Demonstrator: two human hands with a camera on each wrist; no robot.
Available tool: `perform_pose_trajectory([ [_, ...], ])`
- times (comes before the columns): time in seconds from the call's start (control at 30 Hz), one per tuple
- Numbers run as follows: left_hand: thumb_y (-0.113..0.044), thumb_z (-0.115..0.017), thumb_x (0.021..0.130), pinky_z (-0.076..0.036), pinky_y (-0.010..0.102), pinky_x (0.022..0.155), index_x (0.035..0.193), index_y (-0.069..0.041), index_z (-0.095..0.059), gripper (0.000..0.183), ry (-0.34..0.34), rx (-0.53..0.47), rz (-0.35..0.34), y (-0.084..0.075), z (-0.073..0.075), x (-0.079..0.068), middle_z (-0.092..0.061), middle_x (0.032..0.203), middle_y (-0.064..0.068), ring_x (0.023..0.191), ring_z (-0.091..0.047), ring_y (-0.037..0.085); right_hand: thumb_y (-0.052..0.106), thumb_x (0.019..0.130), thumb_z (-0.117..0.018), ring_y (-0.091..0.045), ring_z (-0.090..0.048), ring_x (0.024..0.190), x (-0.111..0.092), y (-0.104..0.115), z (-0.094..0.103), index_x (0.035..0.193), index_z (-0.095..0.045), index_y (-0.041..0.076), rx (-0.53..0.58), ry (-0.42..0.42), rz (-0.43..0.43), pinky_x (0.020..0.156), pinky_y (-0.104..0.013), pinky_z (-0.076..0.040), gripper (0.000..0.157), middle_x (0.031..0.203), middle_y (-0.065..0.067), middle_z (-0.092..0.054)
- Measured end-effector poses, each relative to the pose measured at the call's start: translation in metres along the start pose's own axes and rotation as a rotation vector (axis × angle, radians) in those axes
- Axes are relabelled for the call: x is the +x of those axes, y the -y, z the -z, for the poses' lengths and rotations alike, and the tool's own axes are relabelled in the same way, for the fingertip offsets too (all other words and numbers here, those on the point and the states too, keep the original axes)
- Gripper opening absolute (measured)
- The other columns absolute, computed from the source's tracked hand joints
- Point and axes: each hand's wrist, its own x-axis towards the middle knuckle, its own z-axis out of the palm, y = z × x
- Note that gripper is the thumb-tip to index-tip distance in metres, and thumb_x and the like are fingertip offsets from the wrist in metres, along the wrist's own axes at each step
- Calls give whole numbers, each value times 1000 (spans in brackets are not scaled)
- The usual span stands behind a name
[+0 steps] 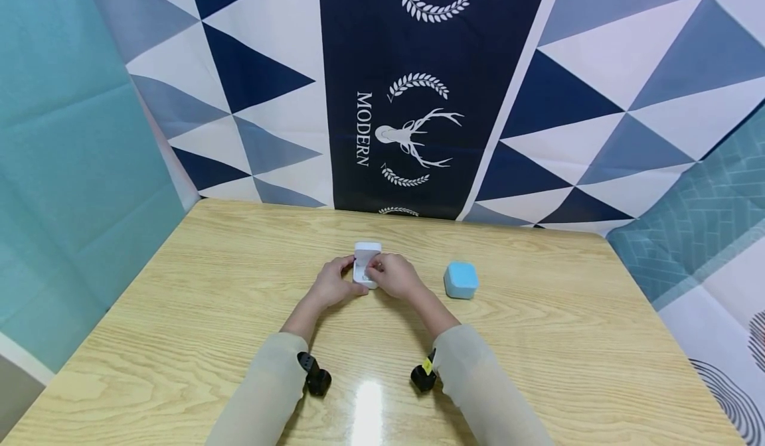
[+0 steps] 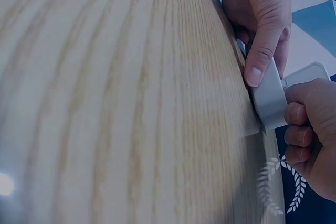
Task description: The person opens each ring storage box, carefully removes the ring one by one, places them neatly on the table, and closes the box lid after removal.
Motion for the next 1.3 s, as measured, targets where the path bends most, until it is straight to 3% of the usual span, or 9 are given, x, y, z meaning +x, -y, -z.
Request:
perform_pose_trajectory([
  [0.2,-17,-79,75,-34,42,109,140,-5,-43,75,-3,0,-6,0,-1,0,-44,142,15,133,-40,31,20,92,-60,-9,-54,66,1,1,1,92,-69,8,41,6,-22,59,-22,-43,14,83,-4,-69],
  [0.47,-17,-78,75,-33,42,110,140,-3,-42,76,-5,6,-12,2,-2,2,-44,143,16,133,-40,31,19,92,-59,-10,-59,73,-1,3,5,93,-68,8,56,10,-23,60,-21,-46,14,88,-6,-70],
  [0.67,-18,-79,74,-32,43,111,140,-3,-42,77,-10,19,-12,2,-1,1,-43,143,16,134,-38,31,21,93,-58,-10,-50,62,-4,4,8,95,-68,10,37,20,-27,54,-21,-39,15,79,-2,-65],
  [0.93,-19,-79,75,-32,42,111,140,-3,-42,77,-11,24,-20,3,-1,2,-43,144,16,135,-38,31,22,93,-58,-8,-41,51,-7,6,12,96,-68,9,24,22,-3,48,-21,-33,16,60,2,-54],
  [1.3,-19,-78,76,-30,44,112,141,-5,-41,76,-9,27,-11,3,-2,0,-41,145,16,136,-34,32,19,92,-59,-6,-42,51,-15,8,13,96,-69,7,25,37,40,48,-19,-33,16,62,3,-55],
])
